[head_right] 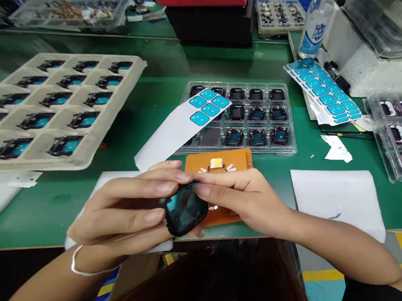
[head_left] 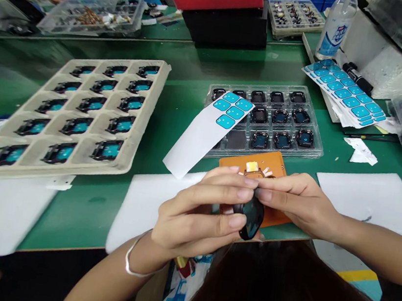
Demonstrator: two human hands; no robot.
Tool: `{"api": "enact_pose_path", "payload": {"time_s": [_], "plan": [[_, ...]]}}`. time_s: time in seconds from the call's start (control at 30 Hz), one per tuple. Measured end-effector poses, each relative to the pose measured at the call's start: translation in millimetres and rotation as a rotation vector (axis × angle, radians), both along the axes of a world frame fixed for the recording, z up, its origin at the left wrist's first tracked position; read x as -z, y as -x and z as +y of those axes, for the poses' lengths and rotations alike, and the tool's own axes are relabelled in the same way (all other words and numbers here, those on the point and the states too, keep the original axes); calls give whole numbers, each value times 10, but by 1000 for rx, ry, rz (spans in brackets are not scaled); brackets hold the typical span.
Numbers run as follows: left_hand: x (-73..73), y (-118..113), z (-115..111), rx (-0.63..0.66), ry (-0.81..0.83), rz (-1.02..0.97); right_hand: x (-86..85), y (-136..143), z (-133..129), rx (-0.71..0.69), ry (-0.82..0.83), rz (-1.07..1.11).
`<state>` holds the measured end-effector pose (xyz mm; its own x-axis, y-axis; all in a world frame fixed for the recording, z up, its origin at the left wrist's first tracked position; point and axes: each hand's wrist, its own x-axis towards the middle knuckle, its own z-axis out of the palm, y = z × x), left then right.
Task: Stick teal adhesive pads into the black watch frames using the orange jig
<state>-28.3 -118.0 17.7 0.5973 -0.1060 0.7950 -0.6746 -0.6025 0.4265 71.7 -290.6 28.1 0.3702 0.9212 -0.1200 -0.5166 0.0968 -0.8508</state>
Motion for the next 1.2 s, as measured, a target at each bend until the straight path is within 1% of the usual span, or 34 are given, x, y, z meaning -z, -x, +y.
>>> {"api": "enact_pose_path", "payload": {"time_s": [0.07,0.2,0.27,0.57,0.83,1.0,1.2], "plan": [[-20,-14,11,62,-64,-52,0,3,2,-2,-4,-12],[-21,-9,29,46,-104,-48,8,14,8,-4,-9,-4],[-7,-4,31,45,-99,-39,16,18,10,0,-16,-2],[22,-42,22,116,-53,-82,10,11,4,3,-47,-84],[15,-57,38,97,-67,-95,-27,-7,-3,-25,-41,-145],[28,-53,77,88,-74,-110,-24,-13,-5,-15,-32,-179],[51,43,121,28,-97,-13,2,-14,-7,-5,-44,-211]]}}
